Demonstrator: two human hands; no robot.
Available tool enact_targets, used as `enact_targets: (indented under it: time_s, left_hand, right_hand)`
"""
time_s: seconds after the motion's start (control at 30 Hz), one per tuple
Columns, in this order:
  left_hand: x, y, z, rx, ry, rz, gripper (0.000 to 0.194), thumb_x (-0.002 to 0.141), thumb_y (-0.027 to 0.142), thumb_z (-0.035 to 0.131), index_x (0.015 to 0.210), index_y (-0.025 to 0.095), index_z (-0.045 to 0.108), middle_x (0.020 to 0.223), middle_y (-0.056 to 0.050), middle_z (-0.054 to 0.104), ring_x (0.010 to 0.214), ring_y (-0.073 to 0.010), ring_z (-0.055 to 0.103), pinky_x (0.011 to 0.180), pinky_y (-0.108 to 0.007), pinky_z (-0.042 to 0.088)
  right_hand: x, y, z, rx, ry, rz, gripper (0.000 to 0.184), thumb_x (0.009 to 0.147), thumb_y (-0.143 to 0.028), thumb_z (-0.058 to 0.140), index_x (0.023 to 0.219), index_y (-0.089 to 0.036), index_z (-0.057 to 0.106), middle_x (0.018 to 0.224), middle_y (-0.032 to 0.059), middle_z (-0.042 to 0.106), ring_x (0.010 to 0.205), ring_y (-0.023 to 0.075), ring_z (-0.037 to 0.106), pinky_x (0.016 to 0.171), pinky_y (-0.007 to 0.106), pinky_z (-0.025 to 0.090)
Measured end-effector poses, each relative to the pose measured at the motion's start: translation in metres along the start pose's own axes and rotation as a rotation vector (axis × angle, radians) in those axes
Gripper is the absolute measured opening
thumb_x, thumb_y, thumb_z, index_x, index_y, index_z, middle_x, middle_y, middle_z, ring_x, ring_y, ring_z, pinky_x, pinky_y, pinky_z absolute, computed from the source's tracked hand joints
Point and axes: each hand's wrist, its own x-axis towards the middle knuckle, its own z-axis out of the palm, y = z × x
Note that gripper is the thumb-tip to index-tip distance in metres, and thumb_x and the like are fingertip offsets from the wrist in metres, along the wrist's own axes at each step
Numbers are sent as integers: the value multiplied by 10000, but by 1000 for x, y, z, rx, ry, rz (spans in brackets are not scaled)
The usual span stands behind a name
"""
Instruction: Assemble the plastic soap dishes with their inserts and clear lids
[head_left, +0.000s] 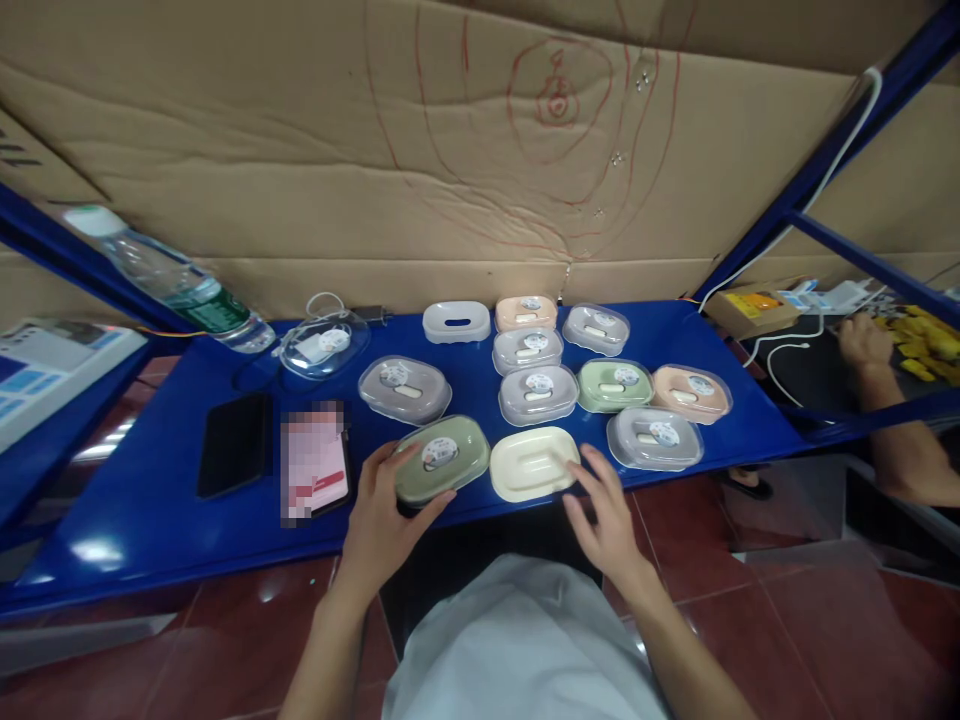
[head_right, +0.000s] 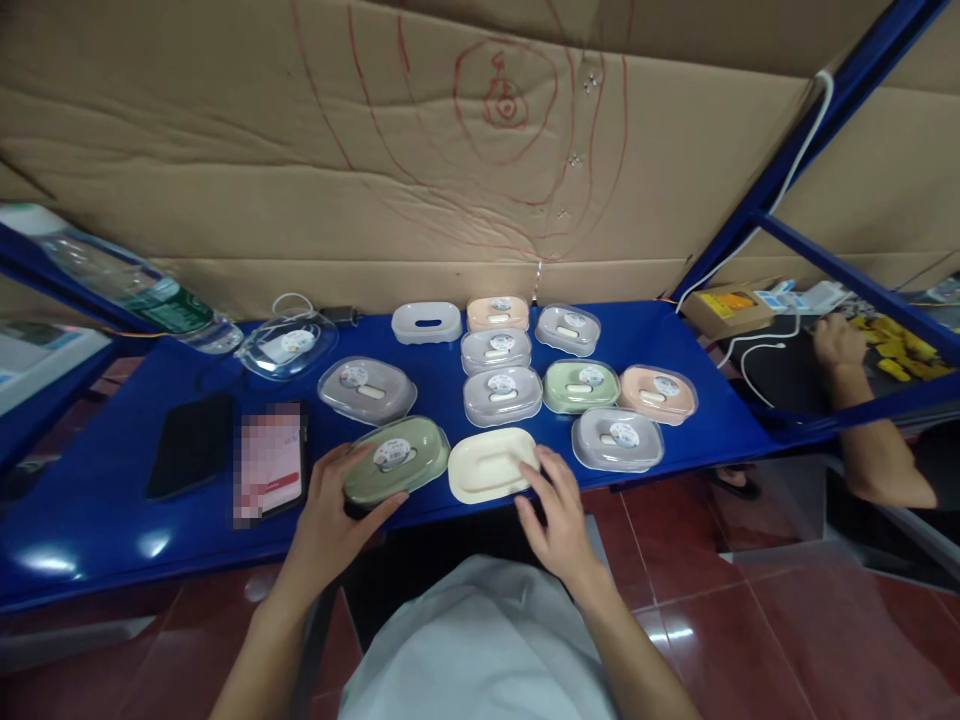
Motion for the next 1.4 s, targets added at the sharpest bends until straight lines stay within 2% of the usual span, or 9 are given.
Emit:
enact_targets:
  time_s: [0.1, 0.17, 0.27, 0.53, 0.73, 0.83, 0.97, 1.17, 1.4]
  left_hand:
    - [0, -1, 0, -2, 13, 19, 720, 915, 668, 756, 1478, 268, 548, 1500, -145, 527, 1428, -383, 587, 1171, -623, 540]
    - [1, -1, 0, 0, 17, 30, 716, 914, 667, 759, 1472, 269, 554, 1497, -146, 530, 1411, -380, 602, 1150, -613, 561]
    - [2, -1, 1, 2, 16, 30, 717, 913, 655, 769, 1478, 271, 552, 1506, -147, 529, 1398, -375, 614, 1142, -599, 570]
    - [2, -1, 1, 2, 13, 31, 728, 916, 663, 762, 1488, 266, 551, 1511, -148, 531, 1411, -376, 607, 1156, -603, 558]
    - [0, -2, 2, 31, 14, 14, 726, 913, 673, 753, 1491, 284, 551, 1517, -145, 533, 1392, -389, 626, 1101, -604, 597]
    - [0, -2, 3, 38, 18, 24, 716, 922, 659, 749, 1496, 282, 548, 1509, -148, 542, 1386, -385, 632, 1085, -590, 609]
    - [0, -1, 2, 50, 17, 24, 701, 930, 653, 742, 1495, 287, 546, 1517, -145, 542, 1400, -390, 625, 1083, -588, 611]
    - [-1, -1, 3, 48, 19, 25, 711, 929, 635, 755, 1513, 293, 538, 1530, -143, 541, 1420, -383, 619, 1114, -583, 596]
    - [-2, 1, 2, 65, -4, -1, 716, 919, 595, 788, 1517, 296, 534, 1547, -137, 534, 1420, -371, 624, 1101, -546, 610]
  right_hand:
    - [7, 20, -19, -178, 256, 64, 553, 1064, -257, 552, 1610, -342, 518, 1500, 119, 670, 1424, 356, 632, 1276, 696, 349]
    - [14, 34, -32, -340, 326, 205, 539, 1076, -338, 541, 1613, -303, 521, 1531, 149, 653, 1471, 403, 579, 1272, 775, 244]
    - [23, 55, -44, -478, 207, 343, 550, 1091, -459, 508, 1605, -266, 536, 1634, 173, 566, 1549, 431, 474, 1241, 779, 262]
    - [49, 77, -48, -434, 27, 312, 519, 1102, -503, 462, 1545, -262, 584, 1641, 141, 571, 1578, 357, 451, 1294, 711, 217]
    - [115, 83, -46, -352, -79, 189, 600, 1113, -551, 430, 1605, -223, 531, 1729, 167, 449, 1608, 360, 411, 1295, 623, 318]
    - [155, 81, -36, -358, -250, 147, 710, 1120, -600, 389, 1693, -181, 411, 1791, 193, 319, 1669, 407, 281, 1322, 673, 242]
    - [198, 68, -7, -213, -529, -35, 731, 1138, -616, 349, 1755, -233, 267, 1847, 130, 154, 1715, 340, 160, 1362, 608, 203]
    - [221, 58, 21, -195, -711, -116, 710, 1132, -628, 391, 1734, -257, 338, 1821, 114, 269, 1697, 343, 229, 1356, 579, 236]
    - [278, 62, 30, -212, -598, -153, 602, 1146, -547, 398, 1646, -226, 493, 1749, 108, 437, 1616, 317, 392, 1306, 522, 318]
